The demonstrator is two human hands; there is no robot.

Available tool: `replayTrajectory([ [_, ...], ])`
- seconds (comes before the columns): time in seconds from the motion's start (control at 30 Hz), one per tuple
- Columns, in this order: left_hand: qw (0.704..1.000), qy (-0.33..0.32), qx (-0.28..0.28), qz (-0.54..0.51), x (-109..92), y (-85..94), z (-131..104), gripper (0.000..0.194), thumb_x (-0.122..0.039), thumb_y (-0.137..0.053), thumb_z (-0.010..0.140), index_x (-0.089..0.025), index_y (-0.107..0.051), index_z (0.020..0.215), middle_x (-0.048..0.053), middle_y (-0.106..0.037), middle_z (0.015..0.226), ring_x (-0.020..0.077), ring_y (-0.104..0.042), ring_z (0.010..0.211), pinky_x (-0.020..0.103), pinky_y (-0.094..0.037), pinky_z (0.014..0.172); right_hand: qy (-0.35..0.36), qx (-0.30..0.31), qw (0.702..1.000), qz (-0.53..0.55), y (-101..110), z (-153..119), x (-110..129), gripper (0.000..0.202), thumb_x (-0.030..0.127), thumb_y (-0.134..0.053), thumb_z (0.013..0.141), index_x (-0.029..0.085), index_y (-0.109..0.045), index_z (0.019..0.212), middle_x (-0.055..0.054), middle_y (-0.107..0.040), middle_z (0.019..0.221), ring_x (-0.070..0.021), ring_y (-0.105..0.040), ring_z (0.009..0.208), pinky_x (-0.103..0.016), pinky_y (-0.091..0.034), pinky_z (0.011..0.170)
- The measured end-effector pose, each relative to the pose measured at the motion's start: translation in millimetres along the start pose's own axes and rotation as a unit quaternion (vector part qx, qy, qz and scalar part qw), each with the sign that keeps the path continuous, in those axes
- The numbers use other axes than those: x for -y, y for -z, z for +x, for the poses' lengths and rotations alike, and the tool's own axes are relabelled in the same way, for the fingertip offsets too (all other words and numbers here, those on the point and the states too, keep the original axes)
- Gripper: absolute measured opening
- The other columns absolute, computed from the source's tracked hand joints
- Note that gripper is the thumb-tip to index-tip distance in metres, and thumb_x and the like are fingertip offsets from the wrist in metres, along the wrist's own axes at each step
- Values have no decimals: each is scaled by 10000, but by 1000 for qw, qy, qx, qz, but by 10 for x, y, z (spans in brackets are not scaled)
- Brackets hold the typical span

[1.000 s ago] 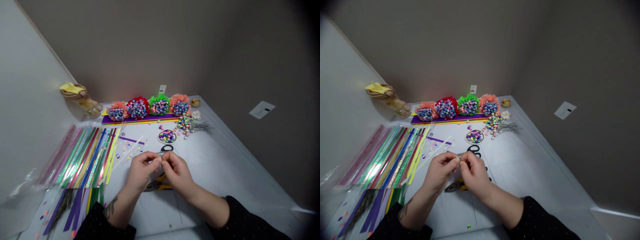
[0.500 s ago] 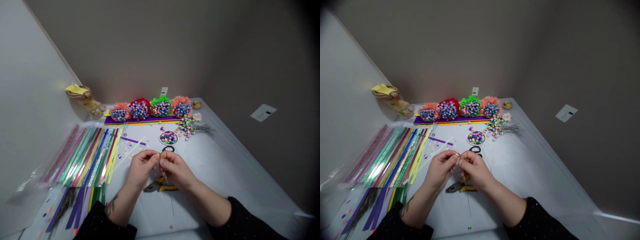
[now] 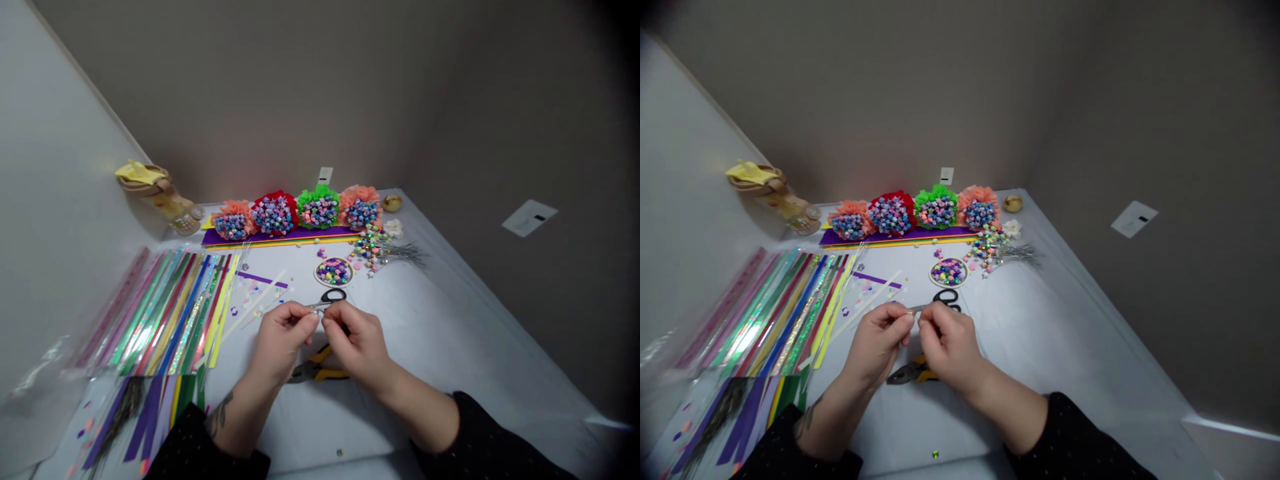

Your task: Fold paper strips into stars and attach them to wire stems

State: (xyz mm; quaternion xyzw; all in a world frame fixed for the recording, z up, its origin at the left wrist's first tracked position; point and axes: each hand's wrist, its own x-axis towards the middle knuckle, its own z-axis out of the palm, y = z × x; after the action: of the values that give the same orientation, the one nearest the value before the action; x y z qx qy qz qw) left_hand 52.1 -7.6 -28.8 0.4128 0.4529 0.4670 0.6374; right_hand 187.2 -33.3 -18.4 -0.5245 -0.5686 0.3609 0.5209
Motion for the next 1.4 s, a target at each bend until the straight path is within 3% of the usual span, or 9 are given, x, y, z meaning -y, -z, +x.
replayTrajectory([
  [0.1, 1000, 2, 10, -6, -15, -10, -2, 120, -207, -735, 639, -139, -642, 606, -44, -570, 519, 43, -465, 426, 155, -370, 444, 35, 22, 998, -37, 34, 8, 10, 110, 182, -511, 748, 181, -518, 638, 37, -467, 546, -90, -411, 505, -235, -309, 519],
  [0.2, 1000, -6, 18, 8, -1, 21, 6, 118, -214, -745, 636, -138, -656, 617, -35, -581, 529, 49, -468, 439, 162, -373, 448, -98, 48, 989, 100, 21, 42, 21, 118, 220, -538, 707, 186, -484, 608, 63, -398, 498, -76, -342, 458, -211, -274, 455],
  [0.33, 999, -14, 28, 28, 37, 78, 23, 118, -229, -759, 638, -142, -680, 646, -24, -603, 556, 60, -488, 464, 171, -392, 464, -286, 84, 892, 340, -38, 78, 44, 141, 241, -585, 611, 197, -451, 591, 112, -315, 398, -41, -191, 359, -186, -162, 367],
  [0.43, 999, -7, 31, 35, 26, 80, 28, 126, -231, -773, 622, -140, -687, 636, -18, -613, 556, 59, -493, 460, 170, -395, 460, -339, 107, 849, 392, -58, 75, 49, 173, 240, -605, 591, 203, -436, 592, 131, -276, 363, -32, -137, 335, -181, -125, 353],
  [0.63, 999, 34, 8, -1, -54, 6, 26, 212, -290, -801, 592, -134, -721, 712, 7, -656, 610, 59, -502, 455, 172, -412, 446, -105, 18, 988, 111, -14, 1, -2, 121, 211, -573, 720, 182, -502, 628, 62, -435, 507, -75, -368, 467, -198, -295, 458],
  [0.77, 999, 46, 10, -24, -77, -5, 12, 237, -300, -819, 569, -131, -723, 703, 15, -665, 618, 64, -510, 461, 177, -422, 447, 66, -11, 996, -64, 19, -38, -27, 106, 172, -517, 809, 183, -545, 708, 28, -533, 574, -95, -456, 498, -215, -357, 502],
  [0.87, 998, 45, 13, -29, -105, -10, -1, 244, -287, -816, 567, -137, -737, 743, 34, -693, 678, 67, -518, 474, 184, -434, 452, 119, -11, 987, -110, 24, -41, -42, 110, 151, -495, 831, 194, -549, 745, 10, -577, 609, -106, -496, 515, -223, -390, 522],
  [1.1, 999, 31, 27, -26, -130, -2, -14, 192, -274, -799, 587, -152, -740, 723, 22, -682, 653, 63, -512, 469, 181, -440, 469, 136, -5, 984, -117, 13, -36, -34, 111, 143, -492, 836, 201, -535, 751, 6, -590, 626, -107, -497, 517, -224, -392, 516],
  [1.4, 998, -10, 49, 27, -86, 68, -4, 186, -298, -738, 687, -165, -758, 815, 43, -700, 751, 75, -534, 504, 200, -462, 500, -38, 36, 999, 10, 10, -21, -11, 159, 230, -510, 803, 192, -476, 652, 55, -414, 526, -87, -370, 480, -206, -315, 460],
])
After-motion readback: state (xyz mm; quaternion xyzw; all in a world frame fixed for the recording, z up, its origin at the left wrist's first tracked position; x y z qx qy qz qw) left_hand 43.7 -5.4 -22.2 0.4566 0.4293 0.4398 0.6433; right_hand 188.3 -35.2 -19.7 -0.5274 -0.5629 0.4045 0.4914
